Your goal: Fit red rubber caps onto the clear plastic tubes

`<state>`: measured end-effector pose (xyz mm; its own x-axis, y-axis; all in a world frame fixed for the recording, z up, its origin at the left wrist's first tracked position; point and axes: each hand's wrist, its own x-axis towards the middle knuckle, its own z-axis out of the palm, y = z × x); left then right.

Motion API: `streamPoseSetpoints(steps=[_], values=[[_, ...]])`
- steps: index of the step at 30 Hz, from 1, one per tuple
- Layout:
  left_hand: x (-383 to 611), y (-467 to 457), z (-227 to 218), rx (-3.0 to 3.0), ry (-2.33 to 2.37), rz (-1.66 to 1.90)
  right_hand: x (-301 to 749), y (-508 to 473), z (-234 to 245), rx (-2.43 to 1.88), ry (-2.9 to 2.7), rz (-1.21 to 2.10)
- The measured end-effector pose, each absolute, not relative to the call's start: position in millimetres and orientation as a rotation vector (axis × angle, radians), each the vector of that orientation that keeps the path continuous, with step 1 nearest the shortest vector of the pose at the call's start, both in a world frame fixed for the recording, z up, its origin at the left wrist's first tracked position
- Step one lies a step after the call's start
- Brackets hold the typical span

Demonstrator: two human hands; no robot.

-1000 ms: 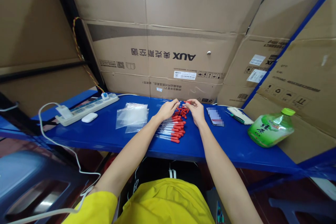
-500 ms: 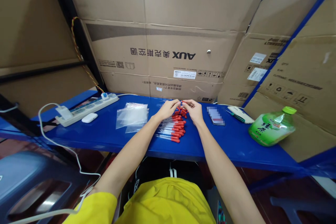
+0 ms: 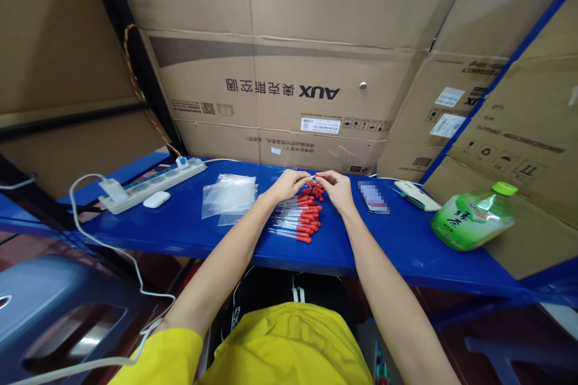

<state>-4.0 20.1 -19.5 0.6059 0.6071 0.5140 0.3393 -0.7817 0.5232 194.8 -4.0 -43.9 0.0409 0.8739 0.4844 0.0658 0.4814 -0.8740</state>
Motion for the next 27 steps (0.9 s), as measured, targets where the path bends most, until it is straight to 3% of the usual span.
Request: streamPoseSetpoints(steps=[13, 27], values=[[-8.5, 27.3, -23.3, 2.655, 0.787, 0.874, 208.1, 5.4, -36.4, -1.006, -1.783, 0.563], [-12.1, 32.1, -28.8, 2.659, 0.803, 0.994, 222.3, 1.3, -49.0, -0.947, -1.547, 0.842]])
